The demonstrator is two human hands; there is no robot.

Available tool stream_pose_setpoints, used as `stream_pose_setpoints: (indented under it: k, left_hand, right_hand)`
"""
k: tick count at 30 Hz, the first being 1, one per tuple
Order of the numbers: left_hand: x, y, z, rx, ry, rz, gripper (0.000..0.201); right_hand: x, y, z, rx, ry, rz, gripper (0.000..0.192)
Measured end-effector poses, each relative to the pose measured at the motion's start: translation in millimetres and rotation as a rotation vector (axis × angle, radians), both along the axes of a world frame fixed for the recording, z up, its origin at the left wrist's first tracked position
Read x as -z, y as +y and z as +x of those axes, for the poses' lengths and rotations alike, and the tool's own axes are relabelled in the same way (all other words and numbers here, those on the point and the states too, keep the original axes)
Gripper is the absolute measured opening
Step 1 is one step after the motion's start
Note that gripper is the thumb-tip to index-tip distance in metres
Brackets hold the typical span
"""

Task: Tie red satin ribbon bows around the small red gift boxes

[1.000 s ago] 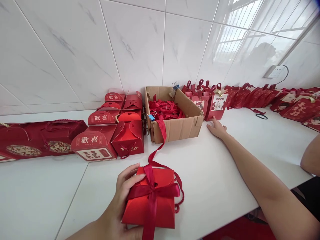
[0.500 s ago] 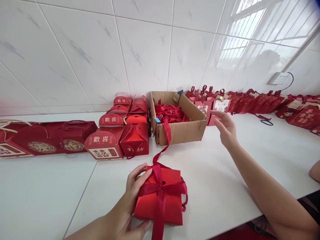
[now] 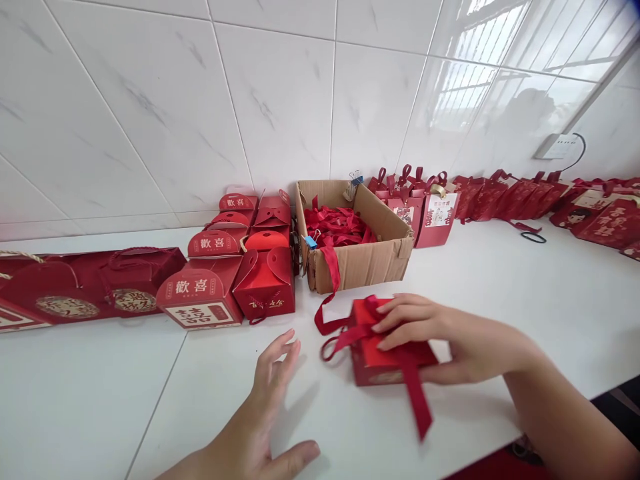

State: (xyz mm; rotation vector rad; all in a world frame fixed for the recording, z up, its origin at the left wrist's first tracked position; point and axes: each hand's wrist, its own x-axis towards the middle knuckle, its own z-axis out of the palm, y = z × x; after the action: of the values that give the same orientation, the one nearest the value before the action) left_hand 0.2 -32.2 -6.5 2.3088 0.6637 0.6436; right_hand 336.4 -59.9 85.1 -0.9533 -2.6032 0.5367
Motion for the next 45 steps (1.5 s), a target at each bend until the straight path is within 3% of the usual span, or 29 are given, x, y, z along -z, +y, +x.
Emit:
stream_pose_setpoints:
  k: [3, 6, 10, 14, 19, 23, 27, 32, 36, 39, 41, 43, 45]
  left_hand:
    - [0.4, -1.9, 0.0, -0.029, 0.020, -0.065, 0.081]
    - [-1.9, -5.1, 2.9, -0.077, 0.031, -0.105, 0.076]
    - [-5.3, -8.5, 6.0, -0.213, 0.010, -0.195, 0.069]
    - [0.1, -3.1, 3.6, -0.148, -0.005, -0.141, 0.076]
    - [6.1, 2.5, 1.7, -0.122, -0.024, -0.085, 0.079]
    - [5.2, 1.4, 2.0, -0.120, -0.038, -0.097, 0.080]
    - [2.7, -0.9, 3.5, -0.129, -0.043, -0.115, 0.078]
    - [-0.9, -1.1, 7.2, -0.153, -0.061, -0.149, 0.073]
    - [-1.3, 4.6, 7.8, -0.119, -0.150, -0.177, 0.075]
    - [-5.3, 11.2, 7.9, -0.211, -0.302, -0.349, 0.062]
    - [-10.2, 18.1, 7.0, -0.279, -0.402, -0.515, 0.050]
    - [-15.3, 27.8, 3.8, -0.297, -0.525, -0.711, 0.039]
    - [-19.5, 39.2, -1.7, -0.233, -0.654, -0.974, 0.029]
  right_hand:
    - [-12.4, -8.5, 56.1, 0.168, -0.023, -0.204, 0.037]
    - [-9.6, -9.3, 90.7, 0.370, -0.036, -0.265, 0.035]
    - [5.5, 7.6, 101.0, 0.545, 0.058, -0.180, 0.033]
    - [13.1, 17.6, 104.5, 0.643, 0.131, -0.157, 0.030]
    - [15.6, 8.9, 127.3, 0.767, 0.144, -0.211, 0.029]
    - [31.9, 21.9, 136.5, 0.905, 0.176, -0.066, 0.030]
    - [62.5, 56.4, 124.3, 0.872, 0.207, 0.267, 0.038]
    - [92.5, 79.7, 113.7, 1.072, 0.195, 0.549, 0.048]
    - [84.4, 71.6, 109.1, 1.210, 0.294, 0.679, 0.049]
    - [62.4, 60.9, 79.7, 1.263, 0.532, 0.846, 0.052]
    - [50.9, 51.6, 40.1, 1.156, 0.630, 1.009, 0.053]
    - [49.1, 38.0, -12.4, 0.899, 0.679, 1.169, 0.051]
    - [58.8, 20.6, -70.8, 0.579, 0.636, 1.076, 0.047]
